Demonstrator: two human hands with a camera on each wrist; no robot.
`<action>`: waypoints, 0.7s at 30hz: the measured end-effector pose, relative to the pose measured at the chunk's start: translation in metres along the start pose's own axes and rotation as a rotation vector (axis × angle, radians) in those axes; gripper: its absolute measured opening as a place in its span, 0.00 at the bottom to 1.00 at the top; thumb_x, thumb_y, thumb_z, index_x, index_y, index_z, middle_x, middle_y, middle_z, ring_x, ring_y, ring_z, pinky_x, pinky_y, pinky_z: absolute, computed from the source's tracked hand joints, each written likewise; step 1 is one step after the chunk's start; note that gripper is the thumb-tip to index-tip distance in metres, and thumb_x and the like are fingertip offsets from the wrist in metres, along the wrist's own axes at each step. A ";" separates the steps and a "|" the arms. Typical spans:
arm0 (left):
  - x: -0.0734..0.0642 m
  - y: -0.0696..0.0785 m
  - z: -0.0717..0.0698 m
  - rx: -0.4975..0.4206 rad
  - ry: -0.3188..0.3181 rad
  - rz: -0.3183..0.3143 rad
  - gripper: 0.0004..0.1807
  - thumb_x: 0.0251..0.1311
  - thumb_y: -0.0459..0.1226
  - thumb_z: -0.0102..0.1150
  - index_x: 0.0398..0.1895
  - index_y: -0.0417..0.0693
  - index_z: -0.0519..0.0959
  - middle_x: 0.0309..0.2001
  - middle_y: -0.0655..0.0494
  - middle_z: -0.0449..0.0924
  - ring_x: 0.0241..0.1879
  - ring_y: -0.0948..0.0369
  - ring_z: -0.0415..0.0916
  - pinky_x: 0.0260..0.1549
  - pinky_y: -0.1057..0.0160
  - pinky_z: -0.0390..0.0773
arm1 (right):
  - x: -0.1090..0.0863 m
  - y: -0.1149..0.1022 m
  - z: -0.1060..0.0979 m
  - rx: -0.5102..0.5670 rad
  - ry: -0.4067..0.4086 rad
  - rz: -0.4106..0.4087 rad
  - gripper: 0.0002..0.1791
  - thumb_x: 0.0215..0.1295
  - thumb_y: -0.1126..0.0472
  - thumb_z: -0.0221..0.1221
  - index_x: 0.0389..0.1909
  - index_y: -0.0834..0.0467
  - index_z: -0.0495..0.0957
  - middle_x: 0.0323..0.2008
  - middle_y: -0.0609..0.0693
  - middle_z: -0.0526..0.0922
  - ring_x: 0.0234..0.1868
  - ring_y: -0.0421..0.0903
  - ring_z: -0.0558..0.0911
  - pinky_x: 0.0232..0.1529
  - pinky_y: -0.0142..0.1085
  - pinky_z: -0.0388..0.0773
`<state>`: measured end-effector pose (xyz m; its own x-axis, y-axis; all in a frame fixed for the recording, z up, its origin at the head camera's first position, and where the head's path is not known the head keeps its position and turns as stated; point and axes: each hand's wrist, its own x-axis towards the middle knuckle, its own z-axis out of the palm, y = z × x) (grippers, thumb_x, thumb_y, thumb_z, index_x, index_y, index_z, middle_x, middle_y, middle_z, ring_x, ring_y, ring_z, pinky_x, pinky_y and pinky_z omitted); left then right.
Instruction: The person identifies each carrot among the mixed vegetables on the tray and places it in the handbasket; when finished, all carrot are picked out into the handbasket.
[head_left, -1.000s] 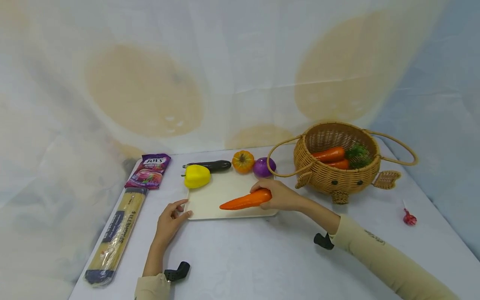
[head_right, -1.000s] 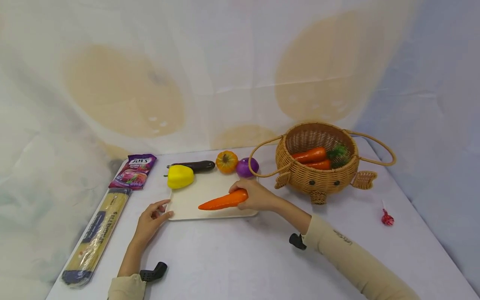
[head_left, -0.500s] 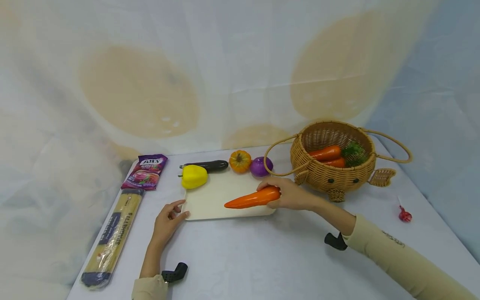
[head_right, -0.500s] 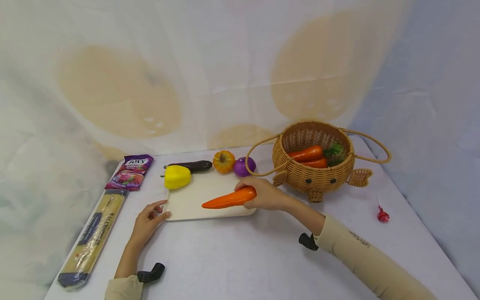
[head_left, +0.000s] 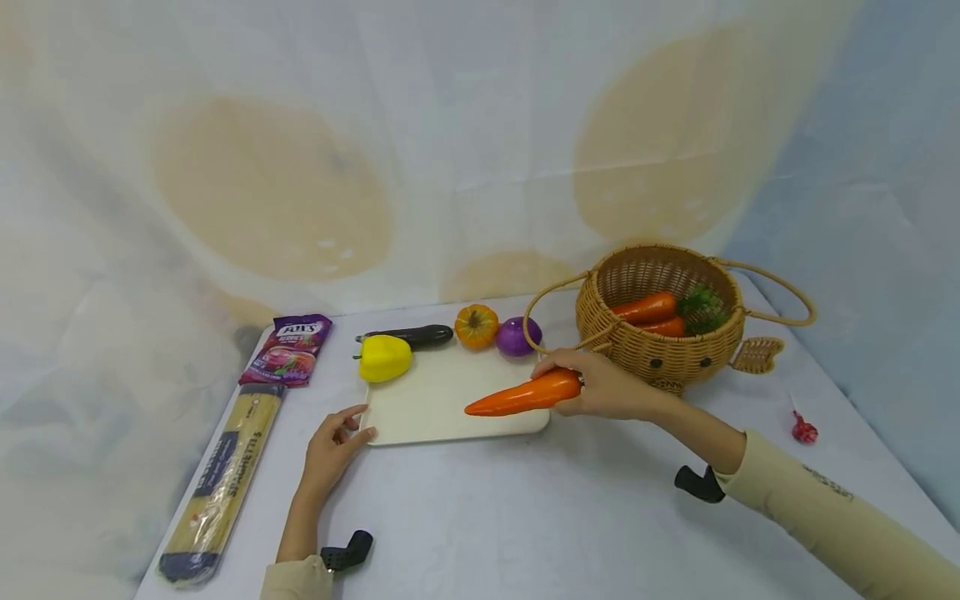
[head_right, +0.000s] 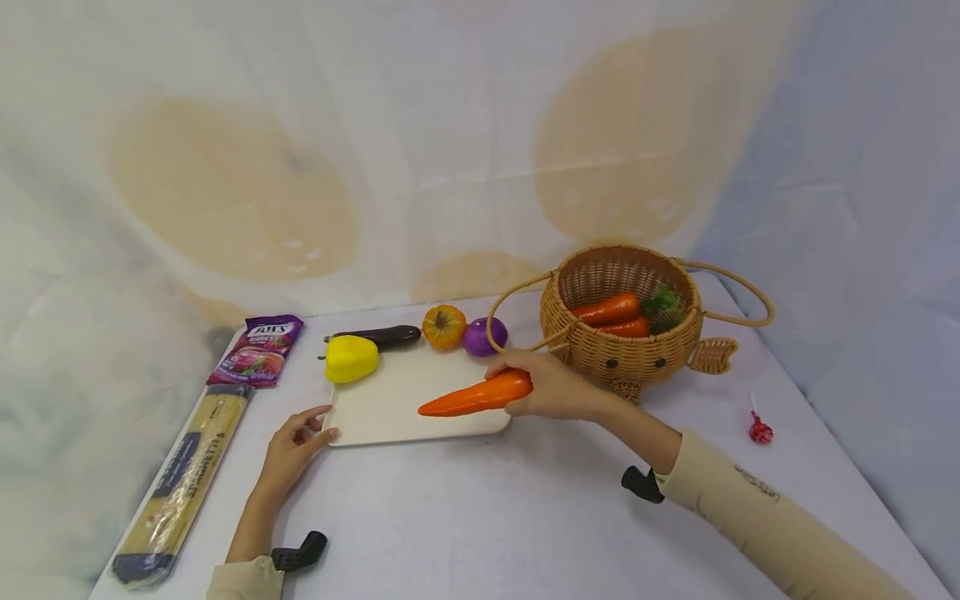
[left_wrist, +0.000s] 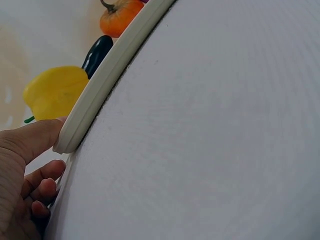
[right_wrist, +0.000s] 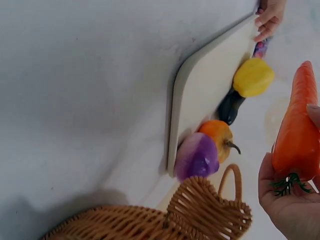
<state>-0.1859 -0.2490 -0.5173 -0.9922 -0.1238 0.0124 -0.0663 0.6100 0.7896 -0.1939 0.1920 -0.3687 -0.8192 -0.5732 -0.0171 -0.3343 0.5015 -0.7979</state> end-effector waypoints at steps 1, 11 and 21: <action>0.000 0.000 0.000 0.004 0.001 0.002 0.26 0.60 0.48 0.67 0.61 0.54 0.79 0.42 0.52 0.72 0.36 0.59 0.63 0.35 0.65 0.64 | -0.002 0.001 -0.002 -0.005 0.006 0.001 0.23 0.56 0.66 0.67 0.54 0.51 0.78 0.57 0.54 0.78 0.51 0.52 0.74 0.50 0.44 0.72; -0.002 0.001 -0.001 0.021 -0.003 -0.016 0.26 0.61 0.49 0.67 0.62 0.56 0.78 0.42 0.53 0.71 0.37 0.59 0.63 0.36 0.64 0.63 | -0.017 0.001 -0.040 -0.027 0.049 0.017 0.23 0.58 0.65 0.67 0.55 0.50 0.78 0.53 0.53 0.77 0.47 0.51 0.73 0.47 0.43 0.71; -0.001 -0.001 0.001 0.025 -0.008 -0.022 0.25 0.61 0.49 0.66 0.62 0.57 0.78 0.43 0.53 0.71 0.37 0.59 0.63 0.36 0.64 0.63 | -0.028 0.000 -0.076 -0.046 0.069 0.059 0.24 0.57 0.62 0.69 0.56 0.47 0.77 0.52 0.53 0.77 0.46 0.53 0.74 0.45 0.43 0.72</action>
<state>-0.1848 -0.2488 -0.5182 -0.9913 -0.1310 -0.0099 -0.0905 0.6263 0.7743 -0.2062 0.2577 -0.3222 -0.8676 -0.4968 -0.0202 -0.3044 0.5629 -0.7684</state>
